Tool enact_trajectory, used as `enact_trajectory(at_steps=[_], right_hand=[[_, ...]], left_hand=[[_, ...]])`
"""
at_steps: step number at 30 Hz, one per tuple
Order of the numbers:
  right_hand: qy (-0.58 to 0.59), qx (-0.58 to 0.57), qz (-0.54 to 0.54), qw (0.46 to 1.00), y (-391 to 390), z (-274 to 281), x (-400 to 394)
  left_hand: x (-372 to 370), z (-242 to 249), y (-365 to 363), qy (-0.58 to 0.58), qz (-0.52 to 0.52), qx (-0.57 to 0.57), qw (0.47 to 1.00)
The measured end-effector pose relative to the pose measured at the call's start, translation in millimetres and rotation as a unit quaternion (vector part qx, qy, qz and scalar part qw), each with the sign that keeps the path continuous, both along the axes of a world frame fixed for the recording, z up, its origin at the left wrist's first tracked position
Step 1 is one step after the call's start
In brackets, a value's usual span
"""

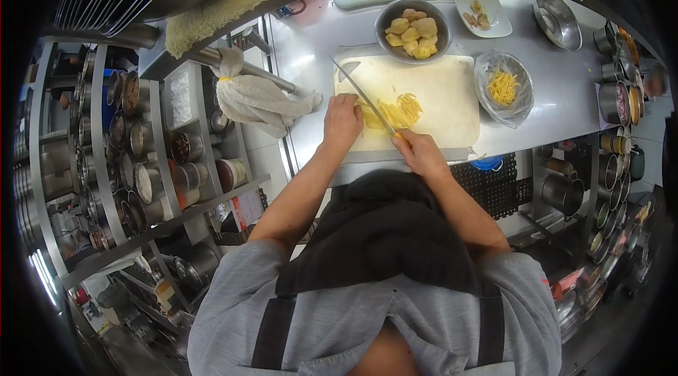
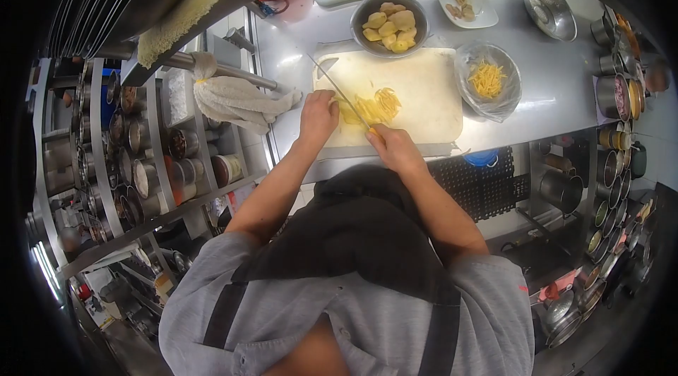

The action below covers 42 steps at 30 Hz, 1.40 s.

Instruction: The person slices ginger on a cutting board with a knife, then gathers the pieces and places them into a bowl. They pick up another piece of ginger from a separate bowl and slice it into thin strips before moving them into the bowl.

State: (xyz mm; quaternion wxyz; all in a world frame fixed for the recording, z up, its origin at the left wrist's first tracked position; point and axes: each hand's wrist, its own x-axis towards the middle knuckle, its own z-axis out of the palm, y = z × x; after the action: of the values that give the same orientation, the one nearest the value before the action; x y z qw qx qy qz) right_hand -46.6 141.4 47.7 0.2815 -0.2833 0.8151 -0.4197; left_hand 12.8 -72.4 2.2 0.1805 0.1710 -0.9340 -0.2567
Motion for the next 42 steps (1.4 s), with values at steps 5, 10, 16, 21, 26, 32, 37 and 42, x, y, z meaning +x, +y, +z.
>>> enact_trajectory(at_steps=[5, 10, 16, 21, 26, 32, 37, 42], right_hand=[[-0.024, 0.019, -0.027, 0.999, 3, 5, -5], [0.011, 0.014, -0.010, 1.000, 3, 0, -6], [-0.012, 0.013, -0.031, 0.999, 6, -3, -8], [-0.014, 0.036, -0.020, 0.999, 8, 4, -13], [-0.005, 0.038, -0.019, 0.999, 10, -1, -12], [0.029, 0.022, -0.054, 0.998, 16, -9, -12], [0.011, 0.027, -0.056, 0.998, 17, 0, -12], [-0.011, 0.017, -0.049, 0.999, 10, 1, -9]], left_hand=[[-3, -3, 0, -0.010, -0.082, -0.011, 0.997], [-3, -5, 5, 0.022, -0.095, 0.024, 0.995], [-6, -4, 2, -0.003, -0.093, 0.011, 0.996], [-11, -6, -4, -0.013, -0.098, 0.010, 0.995], [-11, 4, -1, -0.030, -0.120, 0.005, 0.992], [-21, 9, -5, -0.067, -0.150, -0.001, 0.986], [-22, 10, -11, -0.095, -0.166, 0.006, 0.981], [-20, 3, -14, -0.024, -0.166, -0.010, 0.986]])
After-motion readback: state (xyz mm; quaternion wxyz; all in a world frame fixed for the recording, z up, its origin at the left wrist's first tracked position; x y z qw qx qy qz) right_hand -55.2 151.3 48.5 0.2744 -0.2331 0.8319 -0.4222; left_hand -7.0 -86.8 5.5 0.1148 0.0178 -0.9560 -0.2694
